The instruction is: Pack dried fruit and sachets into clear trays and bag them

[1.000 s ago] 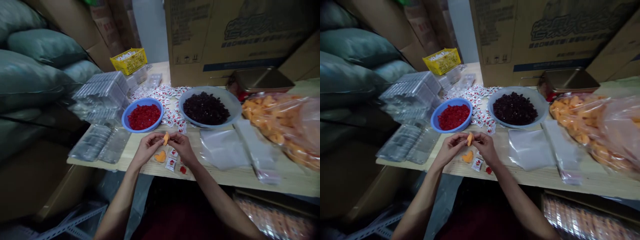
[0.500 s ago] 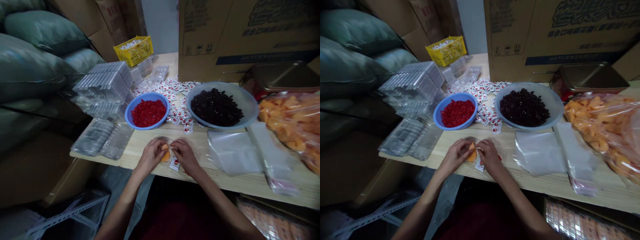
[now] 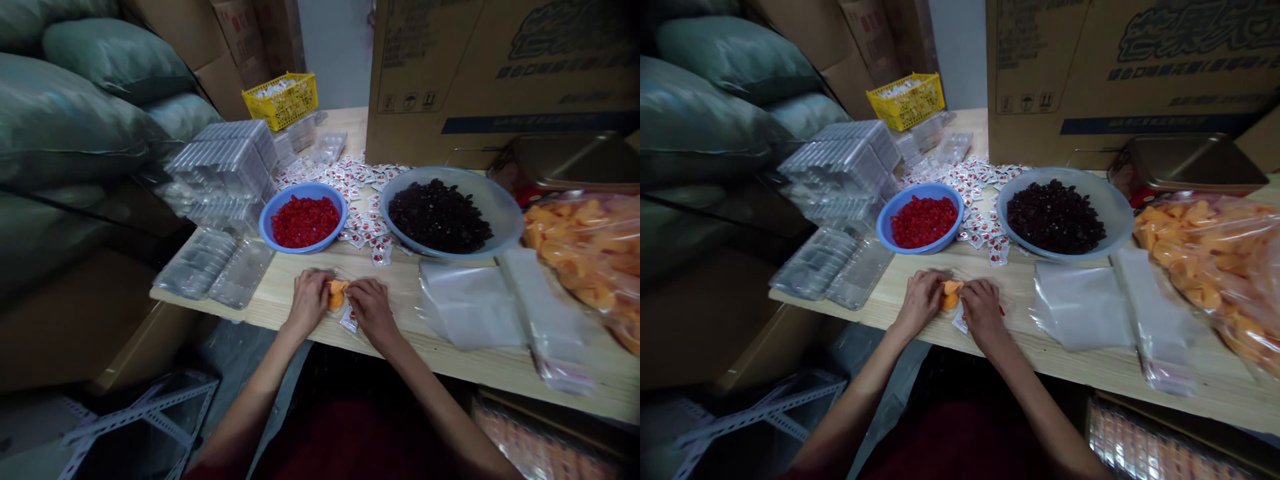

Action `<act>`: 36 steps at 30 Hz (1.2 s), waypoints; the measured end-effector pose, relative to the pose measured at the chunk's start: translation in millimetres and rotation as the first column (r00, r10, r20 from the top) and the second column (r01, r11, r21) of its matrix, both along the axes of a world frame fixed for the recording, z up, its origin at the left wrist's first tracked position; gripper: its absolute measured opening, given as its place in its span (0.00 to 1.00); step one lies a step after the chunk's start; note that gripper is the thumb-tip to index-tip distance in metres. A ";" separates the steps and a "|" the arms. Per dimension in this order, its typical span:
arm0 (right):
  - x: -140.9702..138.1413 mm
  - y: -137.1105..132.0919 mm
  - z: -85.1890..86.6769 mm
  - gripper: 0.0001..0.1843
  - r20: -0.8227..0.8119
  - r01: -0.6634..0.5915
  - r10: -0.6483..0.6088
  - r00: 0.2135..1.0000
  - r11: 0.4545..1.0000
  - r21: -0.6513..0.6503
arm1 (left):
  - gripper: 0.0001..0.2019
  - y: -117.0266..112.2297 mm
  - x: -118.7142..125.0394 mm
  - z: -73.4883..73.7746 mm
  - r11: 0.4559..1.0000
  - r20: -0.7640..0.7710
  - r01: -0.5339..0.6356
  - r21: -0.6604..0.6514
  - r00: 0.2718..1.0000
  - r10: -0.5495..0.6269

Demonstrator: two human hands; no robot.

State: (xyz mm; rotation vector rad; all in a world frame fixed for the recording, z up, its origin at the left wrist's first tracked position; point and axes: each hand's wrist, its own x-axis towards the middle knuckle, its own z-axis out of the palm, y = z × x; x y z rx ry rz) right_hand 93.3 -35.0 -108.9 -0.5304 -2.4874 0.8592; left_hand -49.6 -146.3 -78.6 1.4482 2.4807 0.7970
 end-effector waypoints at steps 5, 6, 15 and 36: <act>-11.2 -0.4 -4.3 0.07 0.062 -0.027 0.017 0.998 0.988 0.154 | 0.07 1.8 8.7 -8.3 0.989 -0.300 -0.122 -0.084 0.949 0.092; -12.6 -0.7 -4.6 0.06 0.080 -0.031 0.016 0.997 0.984 0.178 | 0.06 1.1 9.6 -9.0 0.987 -0.321 -0.134 -0.090 0.942 0.099; -15.4 1.6 -10.8 0.10 0.153 -0.031 -0.007 0.988 0.969 0.246 | 0.11 -2.4 4.1 -10.5 0.995 -0.302 -0.056 -0.077 0.953 0.030; 55.0 -33.0 -7.1 0.15 -0.146 0.009 -0.029 0.989 0.991 -0.136 | 0.11 -94.9 -123.1 7.8 0.883 0.005 -0.465 -0.064 0.885 0.466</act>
